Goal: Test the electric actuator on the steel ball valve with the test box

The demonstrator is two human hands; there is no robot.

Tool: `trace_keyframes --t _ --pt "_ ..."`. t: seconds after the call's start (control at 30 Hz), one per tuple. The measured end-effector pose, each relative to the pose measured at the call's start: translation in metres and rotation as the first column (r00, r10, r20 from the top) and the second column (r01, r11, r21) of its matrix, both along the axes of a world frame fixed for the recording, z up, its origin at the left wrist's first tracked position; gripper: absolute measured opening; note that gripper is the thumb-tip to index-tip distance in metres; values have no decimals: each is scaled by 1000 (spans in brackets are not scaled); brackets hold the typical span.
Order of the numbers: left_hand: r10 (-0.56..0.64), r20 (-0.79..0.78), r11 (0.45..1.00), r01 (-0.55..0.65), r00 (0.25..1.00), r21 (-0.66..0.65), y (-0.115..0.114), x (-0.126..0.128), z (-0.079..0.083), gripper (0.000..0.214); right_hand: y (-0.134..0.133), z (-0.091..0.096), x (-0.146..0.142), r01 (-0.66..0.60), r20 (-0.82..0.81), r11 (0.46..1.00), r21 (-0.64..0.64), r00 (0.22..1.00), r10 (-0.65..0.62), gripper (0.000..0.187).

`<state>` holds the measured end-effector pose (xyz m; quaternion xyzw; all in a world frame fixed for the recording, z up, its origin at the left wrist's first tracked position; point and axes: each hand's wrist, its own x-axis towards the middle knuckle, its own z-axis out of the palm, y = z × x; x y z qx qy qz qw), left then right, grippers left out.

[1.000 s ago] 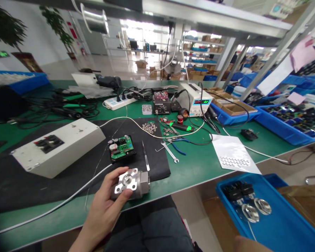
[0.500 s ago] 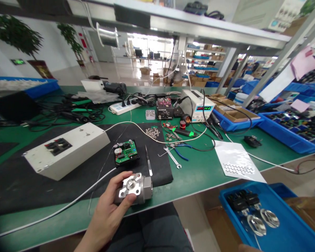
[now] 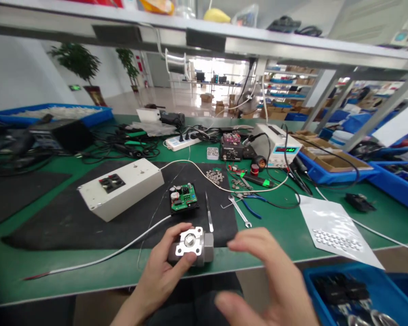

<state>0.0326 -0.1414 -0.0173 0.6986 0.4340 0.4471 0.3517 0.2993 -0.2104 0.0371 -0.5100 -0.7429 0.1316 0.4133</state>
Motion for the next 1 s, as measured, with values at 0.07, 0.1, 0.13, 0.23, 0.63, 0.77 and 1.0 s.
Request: trace_keyframes --t 0.07,0.1,0.13,0.23,0.63,0.77,1.0 --pt "-14 -6 996 15 1000 87 -3 0 1 42 26 -13 -19 -111 37 993 -39 993 112 85" --pt "-8 -18 990 11 1000 139 -5 -1 2 41 36 -21 -27 -172 72 982 -77 982 178 96" --pt "16 -32 981 -10 999 196 -6 -3 4 40 43 -30 -34 -201 91 973 -114 973 212 103" --pt "207 -39 930 -185 978 318 1 -14 19 34 53 -58 -45 -198 109 966 -168 970 218 100" --pt "-29 -309 999 40 951 29 126 -38 31 116 63 -88 -56 -134 -58 969 -208 991 124 81" --pt "53 -2 987 -53 999 -154 126 -43 29 105 62 -88 -58 -74 -105 976 -205 993 54 73" --pt "88 607 967 79 790 -243 129 -60 46 67 115 -39 -66 -58 -92 971 -233 995 38 72"
